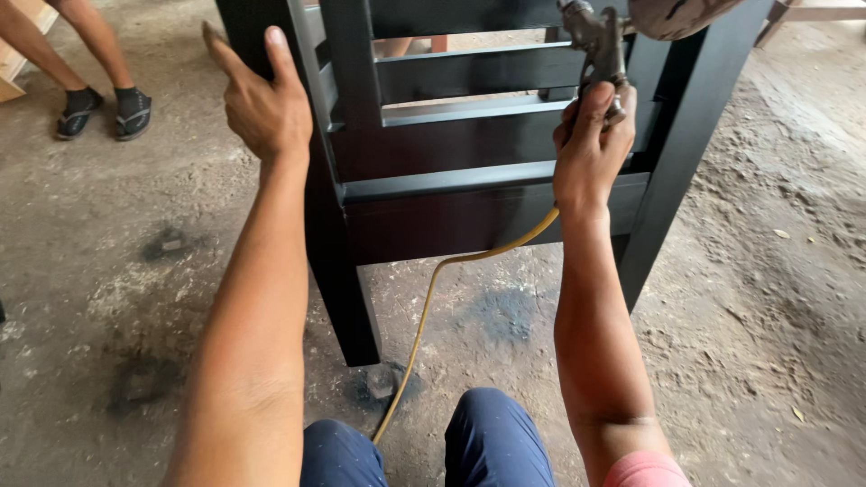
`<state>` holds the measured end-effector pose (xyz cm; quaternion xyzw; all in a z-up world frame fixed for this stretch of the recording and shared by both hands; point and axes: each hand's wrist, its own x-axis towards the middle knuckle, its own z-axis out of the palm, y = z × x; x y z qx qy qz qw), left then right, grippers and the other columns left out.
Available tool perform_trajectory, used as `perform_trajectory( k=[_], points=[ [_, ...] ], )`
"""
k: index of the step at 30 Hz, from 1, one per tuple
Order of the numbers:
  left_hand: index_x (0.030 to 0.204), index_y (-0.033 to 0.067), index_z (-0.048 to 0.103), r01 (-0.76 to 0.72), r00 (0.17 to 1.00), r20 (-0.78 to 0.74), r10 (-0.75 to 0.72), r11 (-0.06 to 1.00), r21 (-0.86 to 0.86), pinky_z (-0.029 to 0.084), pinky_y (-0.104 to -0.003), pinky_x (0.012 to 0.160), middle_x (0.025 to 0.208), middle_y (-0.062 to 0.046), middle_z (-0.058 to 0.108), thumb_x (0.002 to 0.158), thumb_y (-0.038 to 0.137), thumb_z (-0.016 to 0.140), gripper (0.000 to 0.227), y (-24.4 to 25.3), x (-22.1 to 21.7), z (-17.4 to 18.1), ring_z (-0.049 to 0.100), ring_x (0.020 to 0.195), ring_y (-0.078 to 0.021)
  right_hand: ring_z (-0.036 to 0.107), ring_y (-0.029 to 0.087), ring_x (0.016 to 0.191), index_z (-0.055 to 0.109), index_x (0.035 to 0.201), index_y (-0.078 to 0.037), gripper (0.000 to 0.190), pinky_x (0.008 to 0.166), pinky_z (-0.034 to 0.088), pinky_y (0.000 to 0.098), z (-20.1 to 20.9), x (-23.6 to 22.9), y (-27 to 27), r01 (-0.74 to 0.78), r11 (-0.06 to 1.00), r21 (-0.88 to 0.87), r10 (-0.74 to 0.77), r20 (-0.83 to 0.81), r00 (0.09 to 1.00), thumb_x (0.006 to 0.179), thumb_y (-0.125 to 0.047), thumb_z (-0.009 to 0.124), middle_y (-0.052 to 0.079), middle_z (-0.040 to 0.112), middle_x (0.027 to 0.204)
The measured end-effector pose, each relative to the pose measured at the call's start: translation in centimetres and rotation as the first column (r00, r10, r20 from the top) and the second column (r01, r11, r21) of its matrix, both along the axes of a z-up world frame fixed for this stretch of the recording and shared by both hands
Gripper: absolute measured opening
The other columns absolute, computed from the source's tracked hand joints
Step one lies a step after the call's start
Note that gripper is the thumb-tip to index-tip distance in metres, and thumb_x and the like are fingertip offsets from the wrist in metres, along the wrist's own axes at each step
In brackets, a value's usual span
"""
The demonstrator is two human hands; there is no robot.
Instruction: The person spray paints a wooden chair using a pneumatic spray gun, moving the gun along the slats and frame of the chair and handling the air hose to reach different sides.
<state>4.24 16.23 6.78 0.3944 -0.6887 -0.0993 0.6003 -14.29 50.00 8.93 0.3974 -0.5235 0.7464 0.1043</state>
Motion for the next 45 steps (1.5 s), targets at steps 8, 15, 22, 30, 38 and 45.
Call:
perform_trajectory(
  k=[8, 15, 22, 30, 38, 45],
  points=[
    [0.167, 0.0068, 0.014, 0.012, 0.999, 0.036, -0.014, 0.999, 0.051, 0.066, -0.032, 0.064, 0.071, 0.003, 0.067, 0.112, 0.072, 0.03, 0.087, 0.5, 0.8, 0.2, 0.077, 0.067, -0.0156, 0.058, 0.005, 0.058, 0.051, 0.108, -0.007, 0.053, 0.05, 0.044, 0.0212, 0.5, -3.5, 2.1, 0.377, 0.926, 0.008, -0.377, -0.01, 0.926, 0.112, -0.059, 0.044, 0.0, 0.061, 0.078],
    [0.164, 0.0074, 0.017, -0.009, 0.999, 0.032, 0.005, 0.989, 0.147, 0.066, -0.037, 0.066, 0.07, -0.004, 0.069, 0.109, 0.075, 0.034, 0.088, 0.9, 0.7, 0.9, 0.078, 0.064, -0.0235, 0.059, 0.007, 0.06, 0.053, 0.109, -0.002, 0.059, 0.051, 0.048, 0.0229, 2.7, -4.7, 0.4, 0.338, 0.936, -0.093, -0.343, -0.042, 0.938, 0.115, -0.06, 0.041, 0.004, 0.066, 0.091],
    [0.163, 0.0052, 0.016, -0.044, 0.997, 0.069, 0.033, 0.984, 0.17, 0.061, -0.04, 0.06, 0.07, -0.009, 0.069, 0.107, 0.073, 0.034, 0.09, 1.8, 0.8, 1.8, 0.076, 0.065, -0.0269, 0.054, 0.006, 0.06, 0.05, 0.113, -0.007, 0.054, 0.05, 0.046, 0.0223, 4.2, -1.4, -3.6, -0.01, 0.997, -0.081, 0.01, -0.004, 1.0, 0.108, -0.06, 0.044, 0.001, 0.058, 0.081],
    [0.163, 0.003, 0.015, -0.07, 0.996, 0.063, 0.066, 0.996, 0.064, 0.064, -0.04, 0.069, 0.075, -0.011, 0.071, 0.111, 0.073, 0.036, 0.089, 1.5, 0.8, 1.2, 0.077, 0.074, -0.032, 0.049, 0.005, 0.067, 0.045, 0.108, -0.009, 0.045, 0.057, 0.041, 0.0217, 3.9, 4.5, -7.3, -0.193, 0.978, -0.075, 0.191, -0.027, 0.981, 0.114, -0.053, 0.05, 0.0, 0.055, 0.083],
    [0.162, 0.0031, 0.017, -0.012, 0.998, 0.056, 0.003, 0.987, 0.159, 0.065, -0.04, 0.068, 0.079, -0.012, 0.074, 0.107, 0.073, 0.035, 0.09, 1.9, 0.9, 1.5, 0.08, 0.076, -0.031, 0.05, 0.002, 0.063, 0.054, 0.113, -0.008, 0.051, 0.053, 0.039, 0.0204, 4.0, 6.2, -7.9, -0.191, 0.976, 0.107, 0.207, -0.164, 0.965, 0.108, -0.058, 0.047, -0.003, 0.06, 0.083],
    [0.164, 0.0019, 0.015, -0.069, 0.996, 0.054, 0.068, 0.997, 0.017, 0.064, -0.041, 0.076, 0.085, -0.014, 0.075, 0.115, 0.07, 0.038, 0.087, 1.5, 0.6, 0.7, 0.078, 0.082, -0.0349, 0.053, 0.006, 0.069, 0.05, 0.118, -0.006, 0.049, 0.058, 0.044, 0.0228, 3.7, 1.0, -4.0, -0.151, 0.986, -0.066, 0.149, -0.032, 0.988, 0.112, -0.055, 0.05, 0.001, 0.058, 0.085]
  ],
)
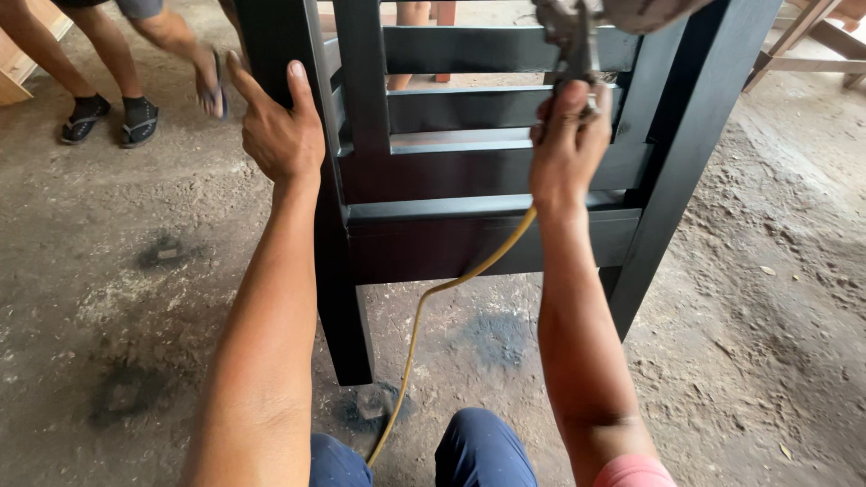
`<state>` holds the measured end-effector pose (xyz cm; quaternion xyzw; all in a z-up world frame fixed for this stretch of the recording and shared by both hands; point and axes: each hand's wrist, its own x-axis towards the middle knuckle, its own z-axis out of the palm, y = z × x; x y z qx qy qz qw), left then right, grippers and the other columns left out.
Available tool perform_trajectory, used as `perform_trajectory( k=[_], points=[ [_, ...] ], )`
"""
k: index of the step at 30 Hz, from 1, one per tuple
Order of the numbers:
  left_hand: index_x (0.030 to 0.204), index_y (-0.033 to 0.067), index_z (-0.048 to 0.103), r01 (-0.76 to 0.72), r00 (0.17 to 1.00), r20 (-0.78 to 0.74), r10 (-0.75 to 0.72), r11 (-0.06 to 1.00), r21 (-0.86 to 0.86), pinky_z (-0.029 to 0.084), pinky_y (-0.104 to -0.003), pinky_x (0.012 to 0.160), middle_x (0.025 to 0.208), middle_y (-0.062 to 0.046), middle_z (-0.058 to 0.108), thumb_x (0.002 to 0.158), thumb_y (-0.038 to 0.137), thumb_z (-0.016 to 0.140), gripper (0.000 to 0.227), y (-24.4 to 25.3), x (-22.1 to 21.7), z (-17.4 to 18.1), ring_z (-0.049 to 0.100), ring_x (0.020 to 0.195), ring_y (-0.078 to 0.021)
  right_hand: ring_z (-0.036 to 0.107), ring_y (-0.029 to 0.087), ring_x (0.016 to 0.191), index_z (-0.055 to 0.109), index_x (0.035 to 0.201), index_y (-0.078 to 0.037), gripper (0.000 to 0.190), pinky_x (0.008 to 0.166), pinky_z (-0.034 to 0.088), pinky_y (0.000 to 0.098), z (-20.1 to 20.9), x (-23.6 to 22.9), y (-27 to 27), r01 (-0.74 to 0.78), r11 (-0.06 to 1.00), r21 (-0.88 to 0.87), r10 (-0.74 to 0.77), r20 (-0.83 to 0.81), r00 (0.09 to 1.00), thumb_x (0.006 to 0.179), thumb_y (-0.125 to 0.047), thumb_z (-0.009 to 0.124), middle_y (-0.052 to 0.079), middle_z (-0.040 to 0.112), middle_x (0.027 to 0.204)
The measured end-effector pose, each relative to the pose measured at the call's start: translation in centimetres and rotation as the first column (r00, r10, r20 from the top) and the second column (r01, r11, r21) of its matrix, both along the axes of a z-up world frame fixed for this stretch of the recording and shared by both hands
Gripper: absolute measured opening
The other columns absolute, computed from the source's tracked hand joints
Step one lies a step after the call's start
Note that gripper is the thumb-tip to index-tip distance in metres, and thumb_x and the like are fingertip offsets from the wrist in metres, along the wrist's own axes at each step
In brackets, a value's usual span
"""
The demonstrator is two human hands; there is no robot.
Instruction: The person spray paints a wooden chair using a pneumatic spray gun, moving the gun along the slats and frame of the chair and handling the air hose to reach different sides.
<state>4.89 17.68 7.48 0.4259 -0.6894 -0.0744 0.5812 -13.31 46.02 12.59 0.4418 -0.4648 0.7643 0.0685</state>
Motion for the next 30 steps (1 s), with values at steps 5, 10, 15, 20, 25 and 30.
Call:
perform_trajectory(
  k=[5, 10, 15, 20, 25, 30],
  points=[
    [0.163, 0.0054, 0.015, 0.004, 1.0, 0.009, -0.005, 0.988, 0.156, 0.062, -0.042, 0.072, 0.079, -0.013, 0.074, 0.109, 0.071, 0.039, 0.088, 0.6, 0.2, 0.8, 0.078, 0.075, -0.032, 0.055, 0.006, 0.057, 0.05, 0.113, -0.004, 0.055, 0.05, 0.044, 0.0215, 0.5, -2.7, 3.3, 0.342, 0.94, 0.007, -0.341, -0.035, 0.939, 0.114, -0.058, 0.042, 0.004, 0.062, 0.081],
    [0.161, 0.0043, 0.017, -0.029, 1.0, -0.007, 0.029, 0.999, 0.018, 0.062, -0.042, 0.073, 0.086, -0.014, 0.074, 0.111, 0.067, 0.038, 0.083, 0.6, 0.2, 0.5, 0.078, 0.078, -0.0328, 0.058, 0.008, 0.056, 0.055, 0.107, -0.003, 0.058, 0.048, 0.047, 0.0226, 2.4, -4.8, 4.0, 0.415, 0.906, -0.081, -0.421, -0.083, 0.903, 0.115, -0.059, 0.04, 0.006, 0.069, 0.092],
    [0.162, 0.0072, 0.02, -0.016, 1.0, 0.016, 0.013, 0.983, 0.18, 0.061, -0.042, 0.066, 0.079, -0.014, 0.073, 0.107, 0.072, 0.039, 0.087, 1.5, 0.6, 1.5, 0.077, 0.074, -0.0326, 0.057, 0.008, 0.055, 0.054, 0.105, -0.003, 0.057, 0.047, 0.047, 0.0242, 4.4, -6.8, 1.6, 0.366, 0.918, -0.15, -0.374, -0.029, 0.927, 0.112, -0.059, 0.043, 0.006, 0.065, 0.084],
    [0.163, 0.0029, 0.019, -0.012, 1.0, 0.008, 0.011, 0.999, 0.051, 0.061, -0.039, 0.062, 0.081, -0.013, 0.073, 0.112, 0.072, 0.039, 0.088, 0.8, 0.1, 0.9, 0.076, 0.074, -0.0305, 0.052, 0.006, 0.058, 0.05, 0.115, -0.008, 0.05, 0.054, 0.043, 0.0229, 4.2, -3.6, -2.1, 0.031, 0.99, -0.138, -0.047, -0.112, 0.993, 0.112, -0.057, 0.05, 0.002, 0.057, 0.082],
    [0.162, 0.003, 0.02, -0.033, 0.999, 0.015, 0.032, 0.995, 0.094, 0.061, -0.038, 0.06, 0.08, -0.012, 0.073, 0.109, 0.072, 0.04, 0.089, 1.0, 0.1, 1.2, 0.076, 0.069, -0.028, 0.052, 0.006, 0.066, 0.048, 0.114, -0.009, 0.047, 0.056, 0.043, 0.0219, 4.1, 1.5, -4.1, -0.058, 0.995, -0.086, 0.047, -0.121, 0.992, 0.112, -0.056, 0.05, 0.0, 0.058, 0.083],
    [0.161, 0.0037, 0.02, -0.023, 0.999, 0.051, 0.011, 0.968, 0.249, 0.061, -0.041, 0.061, 0.076, -0.015, 0.073, 0.103, 0.071, 0.038, 0.091, 1.9, 0.3, 2.3, 0.077, 0.068, -0.0293, 0.049, 0.004, 0.064, 0.048, 0.11, -0.008, 0.048, 0.055, 0.04, 0.0214, 4.7, 4.8, -5.8, -0.075, 0.996, -0.042, 0.068, -0.154, 0.986, 0.111, -0.056, 0.05, -0.002, 0.055, 0.081]
  ],
)
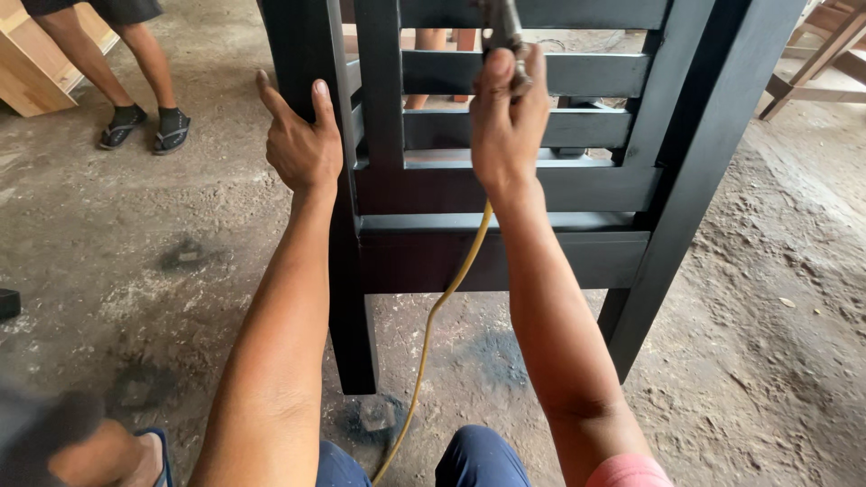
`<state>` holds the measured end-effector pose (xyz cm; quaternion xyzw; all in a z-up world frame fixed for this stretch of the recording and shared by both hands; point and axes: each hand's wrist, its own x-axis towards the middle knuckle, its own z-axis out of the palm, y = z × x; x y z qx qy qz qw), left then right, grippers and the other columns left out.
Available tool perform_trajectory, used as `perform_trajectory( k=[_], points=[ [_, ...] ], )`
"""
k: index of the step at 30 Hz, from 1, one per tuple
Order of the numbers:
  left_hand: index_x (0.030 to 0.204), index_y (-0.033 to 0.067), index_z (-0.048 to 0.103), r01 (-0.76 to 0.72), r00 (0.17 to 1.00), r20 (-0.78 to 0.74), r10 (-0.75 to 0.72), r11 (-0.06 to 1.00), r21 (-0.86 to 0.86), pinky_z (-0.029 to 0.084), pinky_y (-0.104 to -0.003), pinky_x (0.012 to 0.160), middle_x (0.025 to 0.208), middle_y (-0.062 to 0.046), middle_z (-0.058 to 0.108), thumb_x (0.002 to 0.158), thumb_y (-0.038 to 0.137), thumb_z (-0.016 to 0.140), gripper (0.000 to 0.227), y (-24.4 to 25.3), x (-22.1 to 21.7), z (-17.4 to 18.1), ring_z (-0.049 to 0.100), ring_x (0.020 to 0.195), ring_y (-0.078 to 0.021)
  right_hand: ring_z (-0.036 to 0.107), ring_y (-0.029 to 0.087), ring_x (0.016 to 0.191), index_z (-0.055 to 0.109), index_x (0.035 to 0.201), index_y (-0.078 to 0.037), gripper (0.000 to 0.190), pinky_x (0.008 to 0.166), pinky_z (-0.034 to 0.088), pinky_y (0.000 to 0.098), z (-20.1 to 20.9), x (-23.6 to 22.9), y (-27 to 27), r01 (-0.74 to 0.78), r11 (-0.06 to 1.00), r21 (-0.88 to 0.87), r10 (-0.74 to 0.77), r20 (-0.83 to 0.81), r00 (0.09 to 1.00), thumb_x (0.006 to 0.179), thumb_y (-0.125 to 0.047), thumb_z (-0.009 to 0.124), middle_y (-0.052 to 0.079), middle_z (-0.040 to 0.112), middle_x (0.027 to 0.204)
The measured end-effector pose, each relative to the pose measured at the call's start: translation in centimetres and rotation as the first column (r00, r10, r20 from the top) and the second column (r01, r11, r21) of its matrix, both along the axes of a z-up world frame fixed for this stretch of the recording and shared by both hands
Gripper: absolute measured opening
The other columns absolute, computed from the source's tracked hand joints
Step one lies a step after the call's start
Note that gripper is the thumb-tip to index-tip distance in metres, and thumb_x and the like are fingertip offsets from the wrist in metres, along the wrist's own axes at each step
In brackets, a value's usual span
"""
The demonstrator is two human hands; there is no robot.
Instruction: The person spray paints a wooden chair using a pneumatic spray gun, moving the gun along the slats and frame of the chair and handling the air hose to reach different sides.
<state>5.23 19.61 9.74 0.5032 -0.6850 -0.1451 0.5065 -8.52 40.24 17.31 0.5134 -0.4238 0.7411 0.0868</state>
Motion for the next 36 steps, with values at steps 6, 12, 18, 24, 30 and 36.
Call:
perform_trajectory(
  k=[6, 12, 18, 24, 30, 36],
  points=[
    [0.159, -0.0006, 0.021, 0.011, 0.999, -0.037, -0.016, 0.991, -0.137, 0.063, -0.038, 0.061, 0.085, -0.015, 0.074, 0.107, 0.071, 0.039, 0.09, -0.5, -0.2, -0.5, 0.078, 0.074, -0.0297, 0.055, 0.001, 0.069, 0.052, 0.11, -0.008, 0.051, 0.059, 0.045, 0.0202, 0.3, -1.3, -0.3, 0.159, 0.986, 0.057, -0.149, -0.149, 0.977, 0.112, -0.059, 0.046, -0.003, 0.061, 0.082],
    [0.159, -0.0012, 0.021, 0.002, 0.999, -0.032, -0.006, 0.99, -0.141, 0.063, -0.039, 0.061, 0.087, -0.015, 0.075, 0.108, 0.069, 0.042, 0.089, -0.3, 0.0, -0.5, 0.078, 0.076, -0.0313, 0.055, 0.006, 0.072, 0.048, 0.116, -0.008, 0.051, 0.06, 0.045, 0.0226, 0.0, -5.9, 2.7, 0.067, 0.998, 0.005, -0.067, 0.039, 0.997, 0.111, -0.059, 0.051, -0.001, 0.057, 0.084],
    [0.158, -0.0028, 0.021, 0.022, 0.998, -0.051, -0.03, 0.989, -0.145, 0.064, -0.038, 0.064, 0.089, -0.016, 0.075, 0.108, 0.067, 0.042, 0.089, -0.3, 0.2, -0.6, 0.078, 0.078, -0.0316, 0.051, 0.003, 0.06, 0.047, 0.111, -0.01, 0.053, 0.05, 0.041, 0.0205, 0.1, -8.3, 5.9, 0.319, 0.948, 0.007, -0.318, 0.078, 0.945, 0.108, -0.062, 0.044, -0.002, 0.053, 0.075],
    [0.159, -0.0017, 0.021, 0.003, 0.998, -0.055, -0.011, 0.991, -0.134, 0.064, -0.041, 0.068, 0.093, -0.02, 0.075, 0.106, 0.07, 0.039, 0.091, -0.2, 0.0, -0.4, 0.078, 0.083, -0.0348, 0.059, 0.004, 0.066, 0.052, 0.101, -0.01, 0.058, 0.052, 0.045, 0.0216, 2.4, -7.7, 5.2, 0.473, 0.865, -0.169, -0.468, 0.072, 0.881, 0.111, -0.066, 0.042, -0.001, 0.061, 0.082],
    [0.158, -0.0021, 0.023, -0.024, 1.0, -0.023, 0.022, 0.991, -0.134, 0.063, -0.043, 0.068, 0.094, -0.023, 0.075, 0.104, 0.071, 0.038, 0.092, 0.0, 0.1, -0.2, 0.077, 0.084, -0.0372, 0.054, 0.008, 0.055, 0.045, 0.095, -0.009, 0.055, 0.045, 0.046, 0.0232, 4.1, -2.9, 1.3, 0.022, 0.989, -0.147, -0.009, 0.095, 0.995, 0.105, -0.063, 0.049, 0.001, 0.057, 0.073],
    [0.158, -0.0022, 0.024, -0.005, 1.0, -0.02, 0.003, 0.991, -0.133, 0.064, -0.041, 0.068, 0.095, -0.025, 0.075, 0.105, 0.071, 0.036, 0.091, 0.0, 0.2, -0.2, 0.078, 0.084, -0.0368, 0.053, 0.004, 0.065, 0.045, 0.111, -0.011, 0.052, 0.054, 0.046, 0.0213, 3.5, 1.7, -3.1, -0.087, 0.993, -0.085, 0.083, -0.044, 0.996, 0.109, -0.062, 0.049, -0.002, 0.055, 0.081]
  ],
)
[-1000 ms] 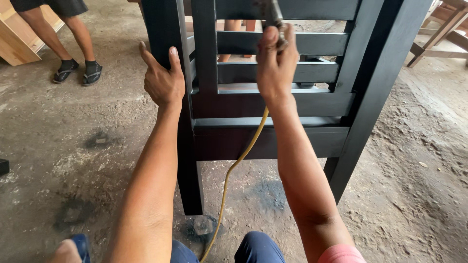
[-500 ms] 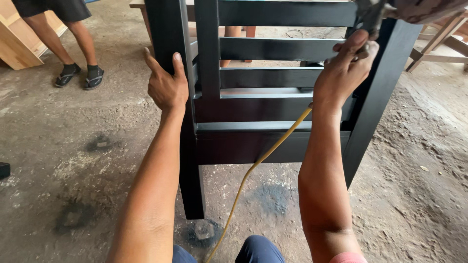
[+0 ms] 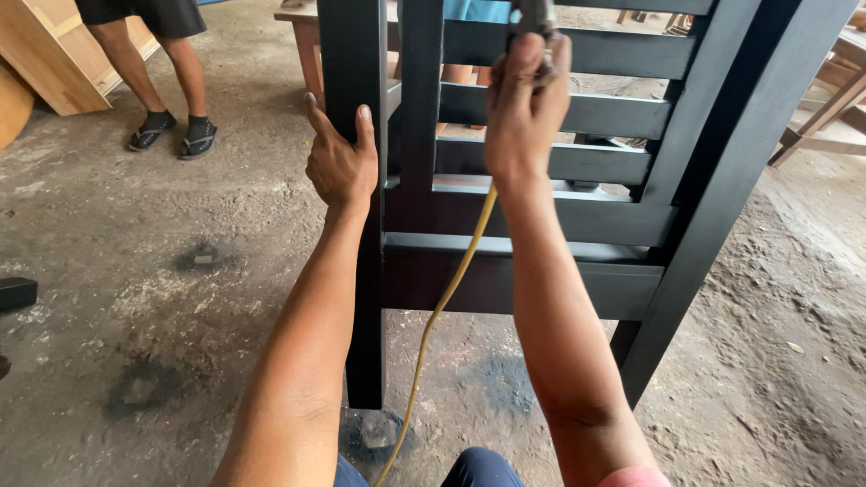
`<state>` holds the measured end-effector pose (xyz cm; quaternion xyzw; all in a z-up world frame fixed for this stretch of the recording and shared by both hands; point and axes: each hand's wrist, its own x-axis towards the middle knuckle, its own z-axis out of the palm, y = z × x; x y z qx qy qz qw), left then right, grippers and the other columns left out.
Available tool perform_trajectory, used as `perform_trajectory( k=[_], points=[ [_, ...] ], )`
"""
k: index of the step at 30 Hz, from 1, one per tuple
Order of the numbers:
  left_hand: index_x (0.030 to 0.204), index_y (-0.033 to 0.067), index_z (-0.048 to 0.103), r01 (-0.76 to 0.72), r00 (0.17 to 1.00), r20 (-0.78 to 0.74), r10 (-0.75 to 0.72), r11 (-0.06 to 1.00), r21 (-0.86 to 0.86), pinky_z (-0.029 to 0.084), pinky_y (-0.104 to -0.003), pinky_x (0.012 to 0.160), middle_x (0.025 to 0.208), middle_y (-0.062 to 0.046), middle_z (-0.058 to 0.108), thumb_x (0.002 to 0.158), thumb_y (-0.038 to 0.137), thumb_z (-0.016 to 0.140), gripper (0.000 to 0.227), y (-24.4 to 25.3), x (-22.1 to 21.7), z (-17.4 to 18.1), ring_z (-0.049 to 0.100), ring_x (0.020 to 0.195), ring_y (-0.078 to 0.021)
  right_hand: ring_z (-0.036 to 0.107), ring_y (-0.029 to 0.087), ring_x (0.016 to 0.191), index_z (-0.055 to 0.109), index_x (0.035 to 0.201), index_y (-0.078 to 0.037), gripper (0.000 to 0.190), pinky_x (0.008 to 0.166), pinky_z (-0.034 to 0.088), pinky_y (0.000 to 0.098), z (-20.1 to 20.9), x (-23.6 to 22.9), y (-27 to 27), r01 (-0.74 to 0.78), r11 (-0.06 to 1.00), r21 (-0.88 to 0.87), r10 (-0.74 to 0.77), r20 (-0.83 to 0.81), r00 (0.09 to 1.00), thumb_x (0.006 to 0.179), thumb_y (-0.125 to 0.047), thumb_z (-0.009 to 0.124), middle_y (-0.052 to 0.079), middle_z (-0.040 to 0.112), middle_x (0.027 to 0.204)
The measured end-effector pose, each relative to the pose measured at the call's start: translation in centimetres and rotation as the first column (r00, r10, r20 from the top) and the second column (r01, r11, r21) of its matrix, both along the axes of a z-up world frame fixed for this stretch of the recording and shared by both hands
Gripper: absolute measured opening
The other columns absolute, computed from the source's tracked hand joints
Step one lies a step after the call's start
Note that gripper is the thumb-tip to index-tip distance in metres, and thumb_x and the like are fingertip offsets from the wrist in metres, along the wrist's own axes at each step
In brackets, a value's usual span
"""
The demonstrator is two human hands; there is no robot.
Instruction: The person spray paints a wooden chair using a pneumatic spray gun, moving the gun along the slats and frame of the chair and handling the air hose to reach different sides.
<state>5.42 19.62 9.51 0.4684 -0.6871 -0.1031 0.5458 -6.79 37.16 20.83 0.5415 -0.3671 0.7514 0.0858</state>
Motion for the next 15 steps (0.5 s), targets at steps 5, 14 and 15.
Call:
perform_trajectory(
  k=[5, 14, 15],
  points=[
    [0.157, -0.0025, 0.025, 0.005, 1.0, -0.007, -0.005, 1.0, 0.003, 0.065, -0.041, 0.066, 0.099, -0.026, 0.074, 0.104, 0.071, 0.037, 0.092, -0.2, -0.1, -0.2, 0.078, 0.082, -0.0366, 0.045, 0.002, 0.057, 0.051, 0.112, -0.011, 0.054, 0.051, 0.037, 0.019, -0.6, 0.8, -1.7, -0.01, 0.996, 0.088, 0.022, -0.143, 0.989, 0.109, -0.065, 0.048, -0.004, 0.052, 0.071],
    [0.157, -0.0045, 0.025, 0.036, 0.999, -0.022, -0.036, 0.999, -0.004, 0.064, -0.04, 0.065, 0.094, -0.023, 0.075, 0.104, 0.072, 0.037, 0.093, 0.9, 0.6, 0.1, 0.078, 0.082, -0.0353, 0.053, 0.004, 0.066, 0.047, 0.11, -0.011, 0.051, 0.056, 0.044, 0.0221, 0.0, -4.8, 0.1, 0.038, 0.999, -0.024, -0.039, -0.039, 0.999, 0.108, -0.062, 0.05, -0.001, 0.056, 0.082],
    [0.157, -0.0045, 0.025, 0.044, 0.999, -0.021, -0.044, 0.999, -0.006, 0.065, -0.04, 0.065, 0.094, -0.023, 0.075, 0.104, 0.072, 0.037, 0.093, 0.9, 0.7, 0.2, 0.078, 0.082, -0.0353, 0.053, 0.004, 0.066, 0.047, 0.11, -0.011, 0.051, 0.056, 0.044, 0.0221, 0.1, -5.8, 0.8, 0.046, 0.999, -0.026, -0.047, -0.037, 0.998, 0.108, -0.062, 0.05, -0.001, 0.056, 0.082]
  ],
)
